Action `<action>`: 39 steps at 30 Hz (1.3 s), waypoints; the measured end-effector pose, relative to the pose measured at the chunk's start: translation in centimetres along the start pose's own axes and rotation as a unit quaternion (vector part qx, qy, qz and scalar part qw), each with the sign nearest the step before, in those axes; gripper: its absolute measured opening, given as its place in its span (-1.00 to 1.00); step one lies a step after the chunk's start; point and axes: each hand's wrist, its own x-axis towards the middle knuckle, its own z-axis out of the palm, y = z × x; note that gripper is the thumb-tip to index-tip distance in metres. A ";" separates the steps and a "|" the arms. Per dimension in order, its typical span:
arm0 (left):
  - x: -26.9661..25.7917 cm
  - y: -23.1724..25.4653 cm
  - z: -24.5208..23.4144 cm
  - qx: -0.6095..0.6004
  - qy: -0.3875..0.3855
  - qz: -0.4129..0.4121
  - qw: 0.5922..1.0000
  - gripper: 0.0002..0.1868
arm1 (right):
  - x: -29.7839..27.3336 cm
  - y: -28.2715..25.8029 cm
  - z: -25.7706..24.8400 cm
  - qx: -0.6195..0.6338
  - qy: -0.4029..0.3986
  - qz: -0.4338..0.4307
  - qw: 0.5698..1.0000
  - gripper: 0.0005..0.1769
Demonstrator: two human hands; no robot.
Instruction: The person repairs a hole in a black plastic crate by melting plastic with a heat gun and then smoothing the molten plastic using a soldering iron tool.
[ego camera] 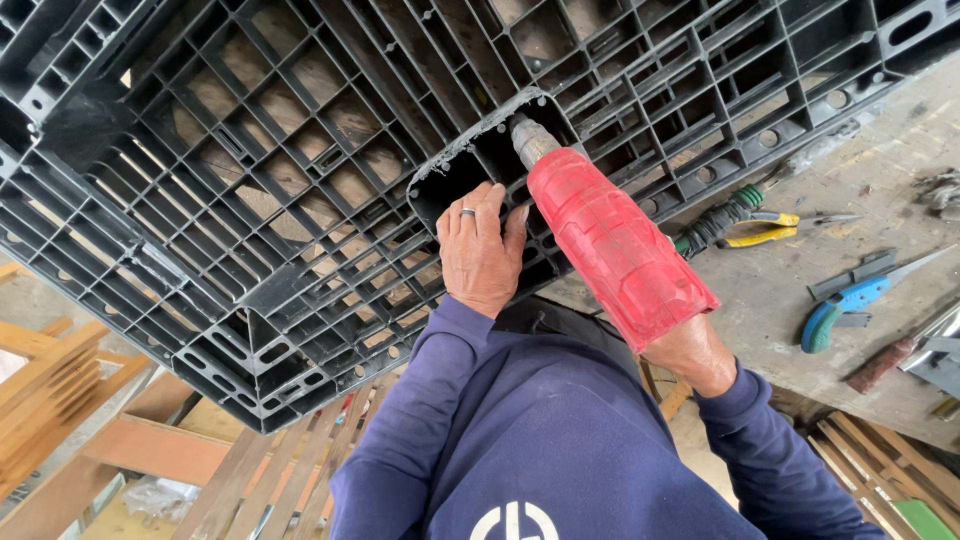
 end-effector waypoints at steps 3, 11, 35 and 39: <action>0.1 0.0 -0.1 0.001 -0.006 -0.001 1.000 -0.56 | -0.1 0.2 -0.1 -0.022 -0.013 -0.010 1.000 -0.48; 0.3 0.0 0.0 0.004 -0.005 -0.002 1.000 -0.56 | 0.2 0.1 -0.6 0.128 0.011 0.101 0.986 -0.56; 0.2 0.1 0.0 0.002 0.004 -0.002 1.000 -0.55 | -2.0 0.0 -0.3 0.149 0.034 0.090 0.984 -0.59; 0.2 0.1 0.0 -0.007 0.006 -0.003 1.000 -0.54 | -2.3 0.8 0.5 0.172 0.026 0.080 0.981 -0.50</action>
